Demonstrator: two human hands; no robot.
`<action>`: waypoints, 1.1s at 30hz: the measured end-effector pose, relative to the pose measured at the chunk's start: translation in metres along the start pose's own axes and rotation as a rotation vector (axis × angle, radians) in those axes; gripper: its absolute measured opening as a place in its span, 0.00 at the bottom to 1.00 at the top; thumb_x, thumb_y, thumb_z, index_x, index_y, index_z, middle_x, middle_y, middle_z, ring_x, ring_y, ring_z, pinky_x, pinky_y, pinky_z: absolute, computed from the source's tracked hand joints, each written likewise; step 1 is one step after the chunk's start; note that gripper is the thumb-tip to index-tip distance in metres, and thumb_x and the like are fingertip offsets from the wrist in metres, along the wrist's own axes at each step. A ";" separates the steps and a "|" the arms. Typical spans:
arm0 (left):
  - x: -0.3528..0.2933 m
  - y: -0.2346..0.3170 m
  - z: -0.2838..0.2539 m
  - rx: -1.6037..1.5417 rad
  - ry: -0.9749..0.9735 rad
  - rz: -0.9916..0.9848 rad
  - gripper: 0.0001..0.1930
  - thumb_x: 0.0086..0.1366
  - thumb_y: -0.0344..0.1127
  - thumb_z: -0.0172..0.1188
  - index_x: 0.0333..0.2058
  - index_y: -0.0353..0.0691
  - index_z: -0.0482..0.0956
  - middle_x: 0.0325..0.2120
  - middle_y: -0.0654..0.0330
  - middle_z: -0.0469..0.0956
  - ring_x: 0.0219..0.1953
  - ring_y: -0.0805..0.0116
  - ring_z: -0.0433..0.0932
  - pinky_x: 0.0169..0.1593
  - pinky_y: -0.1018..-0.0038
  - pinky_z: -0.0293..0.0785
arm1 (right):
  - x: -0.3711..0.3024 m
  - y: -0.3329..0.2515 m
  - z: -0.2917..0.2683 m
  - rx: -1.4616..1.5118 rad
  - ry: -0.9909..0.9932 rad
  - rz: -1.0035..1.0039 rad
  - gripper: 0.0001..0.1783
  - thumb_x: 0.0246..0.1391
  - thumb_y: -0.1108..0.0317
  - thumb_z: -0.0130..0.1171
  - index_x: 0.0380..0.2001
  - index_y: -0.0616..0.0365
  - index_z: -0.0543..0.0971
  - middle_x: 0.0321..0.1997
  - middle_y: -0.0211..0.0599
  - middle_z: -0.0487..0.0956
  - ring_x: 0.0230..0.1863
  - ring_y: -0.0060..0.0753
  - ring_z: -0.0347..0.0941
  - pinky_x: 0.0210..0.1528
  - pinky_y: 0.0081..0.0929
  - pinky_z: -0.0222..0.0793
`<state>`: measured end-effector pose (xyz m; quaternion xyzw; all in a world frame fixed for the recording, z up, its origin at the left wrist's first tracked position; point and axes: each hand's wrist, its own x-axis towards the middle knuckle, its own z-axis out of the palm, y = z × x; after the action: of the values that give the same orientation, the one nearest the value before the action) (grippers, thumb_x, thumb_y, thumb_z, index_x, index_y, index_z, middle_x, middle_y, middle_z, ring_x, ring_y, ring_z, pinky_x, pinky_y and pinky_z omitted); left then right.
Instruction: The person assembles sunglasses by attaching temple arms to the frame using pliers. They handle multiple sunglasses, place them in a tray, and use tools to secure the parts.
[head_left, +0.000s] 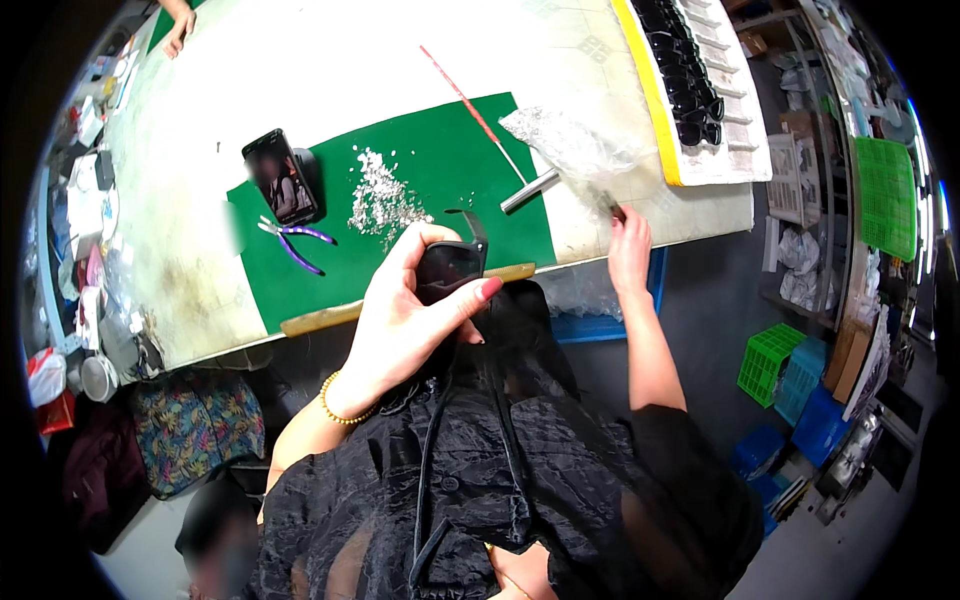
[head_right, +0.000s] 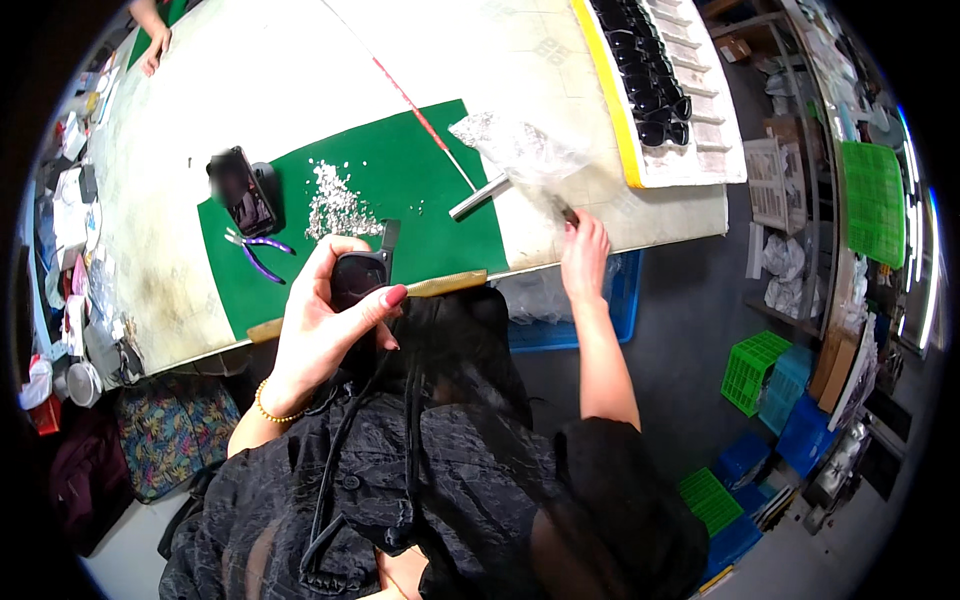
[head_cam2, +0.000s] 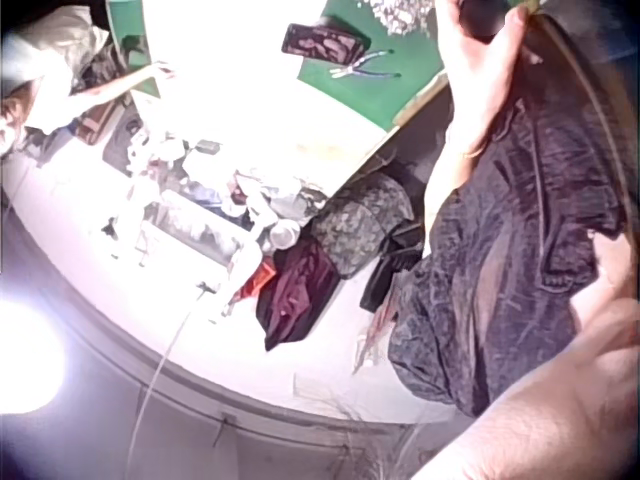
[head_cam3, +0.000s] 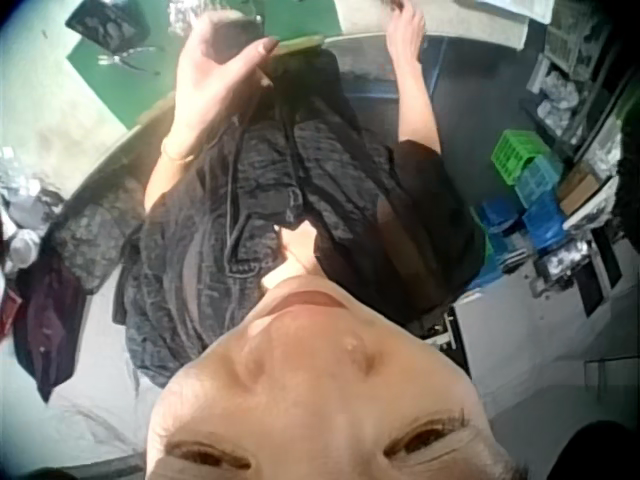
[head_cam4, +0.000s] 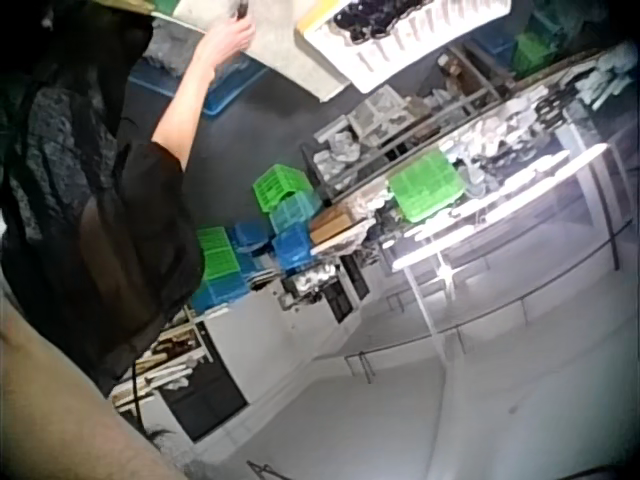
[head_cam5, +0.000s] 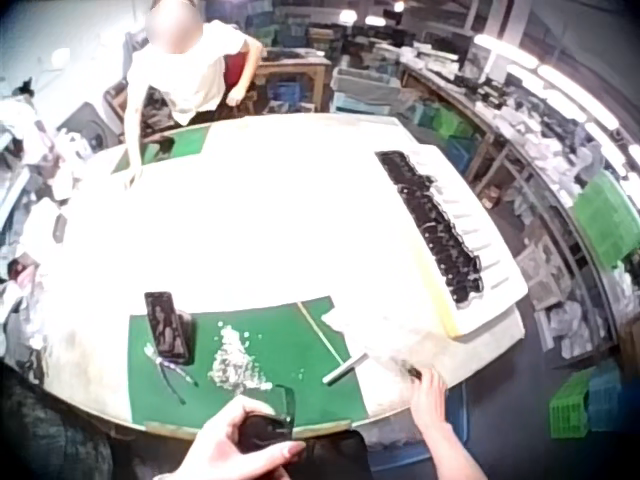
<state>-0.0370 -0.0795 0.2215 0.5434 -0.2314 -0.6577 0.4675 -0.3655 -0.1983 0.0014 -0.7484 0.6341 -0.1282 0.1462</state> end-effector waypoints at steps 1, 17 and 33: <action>-0.004 0.005 0.000 0.009 -0.021 -0.008 0.18 0.60 0.28 0.66 0.43 0.38 0.66 0.27 0.62 0.75 0.22 0.77 0.76 0.25 0.80 0.76 | -0.008 0.003 -0.009 0.257 0.044 -0.015 0.14 0.64 0.69 0.48 0.51 0.62 0.69 0.46 0.49 0.74 0.48 0.49 0.71 0.51 0.42 0.66; -0.040 0.016 -0.012 0.074 -0.064 0.004 0.19 0.58 0.25 0.66 0.44 0.36 0.66 0.30 0.61 0.77 0.27 0.78 0.77 0.25 0.83 0.74 | -0.017 -0.236 -0.203 0.324 -1.094 -0.281 0.11 0.61 0.68 0.53 0.44 0.62 0.71 0.40 0.46 0.73 0.41 0.44 0.73 0.45 0.33 0.68; -0.053 0.006 -0.028 0.448 -0.039 0.310 0.18 0.57 0.29 0.68 0.44 0.36 0.70 0.30 0.59 0.79 0.28 0.75 0.80 0.32 0.81 0.74 | -0.016 -0.261 -0.196 0.229 -1.164 -0.351 0.13 0.58 0.63 0.57 0.36 0.62 0.72 0.35 0.49 0.77 0.41 0.55 0.73 0.41 0.45 0.69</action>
<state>-0.0100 -0.0307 0.2445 0.5786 -0.4604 -0.5211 0.4263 -0.2041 -0.1531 0.2823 -0.7683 0.2997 0.2118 0.5245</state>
